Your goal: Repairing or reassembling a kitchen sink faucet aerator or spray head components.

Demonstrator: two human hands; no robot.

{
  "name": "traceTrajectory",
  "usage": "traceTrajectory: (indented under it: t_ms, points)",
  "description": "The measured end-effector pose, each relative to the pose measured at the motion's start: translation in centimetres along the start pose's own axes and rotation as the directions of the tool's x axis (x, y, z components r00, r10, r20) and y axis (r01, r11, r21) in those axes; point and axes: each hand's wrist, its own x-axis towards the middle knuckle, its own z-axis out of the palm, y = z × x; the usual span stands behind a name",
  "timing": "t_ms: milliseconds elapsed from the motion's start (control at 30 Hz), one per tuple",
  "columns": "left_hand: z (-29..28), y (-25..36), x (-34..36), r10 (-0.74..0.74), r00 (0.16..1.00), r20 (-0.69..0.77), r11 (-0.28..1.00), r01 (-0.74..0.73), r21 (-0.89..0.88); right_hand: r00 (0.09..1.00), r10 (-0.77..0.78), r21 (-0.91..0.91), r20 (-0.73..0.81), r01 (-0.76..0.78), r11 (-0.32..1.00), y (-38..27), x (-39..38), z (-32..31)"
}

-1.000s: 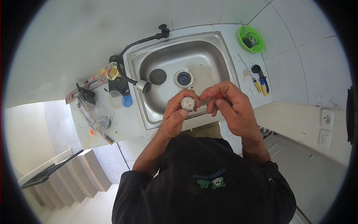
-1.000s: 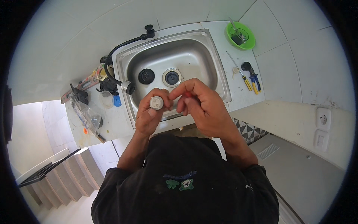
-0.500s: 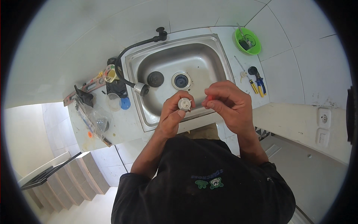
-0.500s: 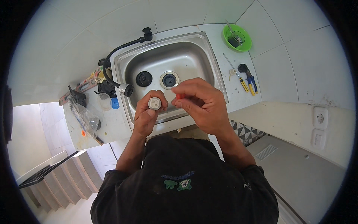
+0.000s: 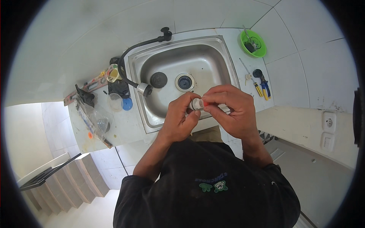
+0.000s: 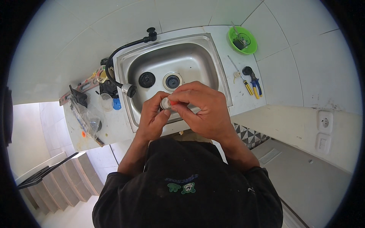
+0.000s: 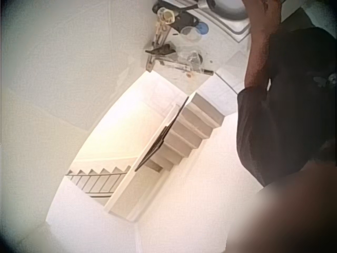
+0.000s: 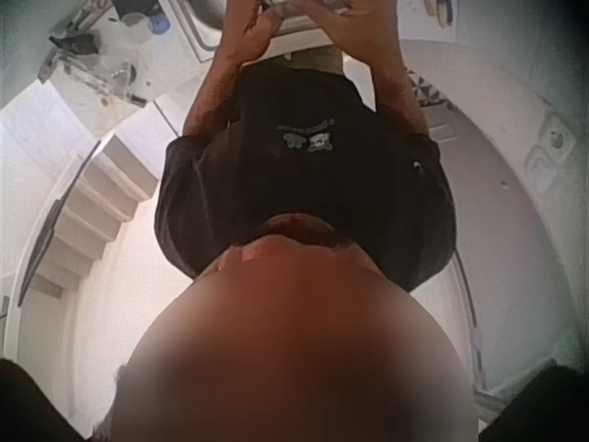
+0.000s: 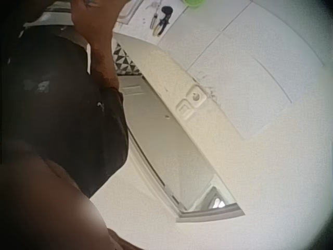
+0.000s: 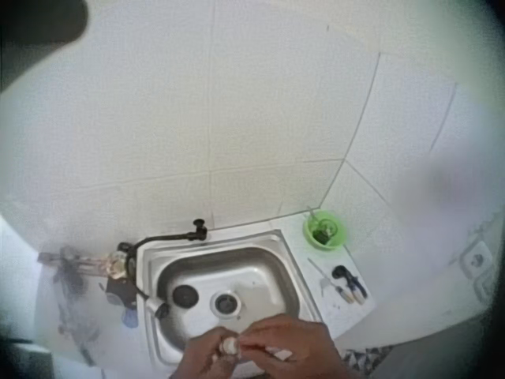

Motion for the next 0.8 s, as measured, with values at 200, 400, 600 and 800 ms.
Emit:
traceTrajectory:
  t_ms: [200, 400, 600, 800]
  points:
    - [-0.2, 1.2, -0.1, -0.055, 0.998, 0.007, 0.989, 0.053, 0.137, 0.996, 0.093, 0.101, 0.005, -0.093, 0.991, 0.1, 0.2, 0.2]
    - [-0.2, 1.7, -0.2, -0.03, 1.0, 0.007, 0.981, 0.028, 0.191, 0.994, 0.085, 0.048, 0.068, -0.088, 0.995, 0.1, 0.5, -0.6]
    - [-0.2, 3.2, -0.4, -0.048, 0.998, 0.039, 0.951, 0.034, 0.309, 0.992, 0.091, 0.092, 0.092, -0.1, 0.991, 0.1, 0.3, -1.5]
    - [-0.1, 4.4, -0.3, -0.043, 0.993, 0.11, 0.924, -0.002, 0.382, 0.992, 0.037, 0.106, 0.12, -0.05, 0.993, 0.3, 0.0, -2.0]
